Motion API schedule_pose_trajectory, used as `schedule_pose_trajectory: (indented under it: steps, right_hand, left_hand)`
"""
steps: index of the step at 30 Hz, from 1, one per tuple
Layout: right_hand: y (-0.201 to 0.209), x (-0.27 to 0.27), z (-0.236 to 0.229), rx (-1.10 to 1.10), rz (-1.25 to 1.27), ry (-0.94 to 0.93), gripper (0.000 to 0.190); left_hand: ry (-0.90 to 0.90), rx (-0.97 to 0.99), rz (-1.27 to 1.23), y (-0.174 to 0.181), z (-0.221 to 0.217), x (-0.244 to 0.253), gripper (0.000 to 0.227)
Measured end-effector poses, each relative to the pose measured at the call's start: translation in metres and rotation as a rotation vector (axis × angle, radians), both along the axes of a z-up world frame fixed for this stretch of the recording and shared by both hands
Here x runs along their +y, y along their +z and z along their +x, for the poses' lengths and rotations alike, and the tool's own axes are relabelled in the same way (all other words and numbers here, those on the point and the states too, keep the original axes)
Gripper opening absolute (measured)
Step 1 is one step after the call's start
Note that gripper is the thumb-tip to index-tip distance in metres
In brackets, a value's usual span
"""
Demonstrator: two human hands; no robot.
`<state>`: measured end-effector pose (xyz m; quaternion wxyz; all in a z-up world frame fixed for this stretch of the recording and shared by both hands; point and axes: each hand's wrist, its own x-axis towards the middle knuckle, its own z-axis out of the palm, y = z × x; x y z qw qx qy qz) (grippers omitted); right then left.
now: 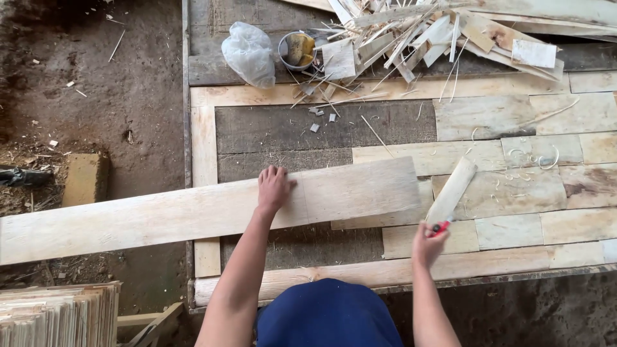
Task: Cutting and trimming thin wood veneer sheets using a utility knife on a workbench in a workshop.
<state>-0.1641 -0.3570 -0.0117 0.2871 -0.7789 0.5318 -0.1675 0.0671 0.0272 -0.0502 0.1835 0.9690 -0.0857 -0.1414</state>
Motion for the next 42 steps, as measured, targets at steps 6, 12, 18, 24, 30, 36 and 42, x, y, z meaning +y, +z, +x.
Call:
schedule_pose_trajectory:
  steps: [6,12,18,24,30,36,42]
  right_hand:
    - [-0.004,0.061,0.034,-0.560,0.915,0.064,0.027]
    - [0.127,0.126,0.083,-0.650,1.083,-0.041,0.036]
    - [0.081,0.103,0.085,-0.587,1.281,-0.048,0.038]
    - [0.038,0.101,0.091,-0.488,1.452,-0.050,0.035]
    - [0.036,0.084,0.101,-0.467,1.365,-0.017,0.042]
    - [0.079,0.103,0.105,-0.479,1.160,0.220,0.052]
    - [0.116,0.141,0.113,-0.376,0.974,0.397,0.060]
  left_hand:
    - [0.026,-0.096,-0.126,0.019,0.001,0.005,0.042]
    - [0.094,-0.119,-0.285,0.026,-0.008,0.007,0.033]
    - [0.094,-0.184,-0.419,0.058,-0.009,0.018,0.032]
    - [0.087,-0.300,-0.506,0.083,-0.017,0.018,0.031]
    - [0.073,-0.623,-0.570,0.117,-0.035,0.030,0.037]
    - [-0.052,-0.874,-0.505,0.090,-0.054,0.018,0.034]
    - [-0.208,-0.890,-0.292,0.097,-0.093,-0.003,0.026]
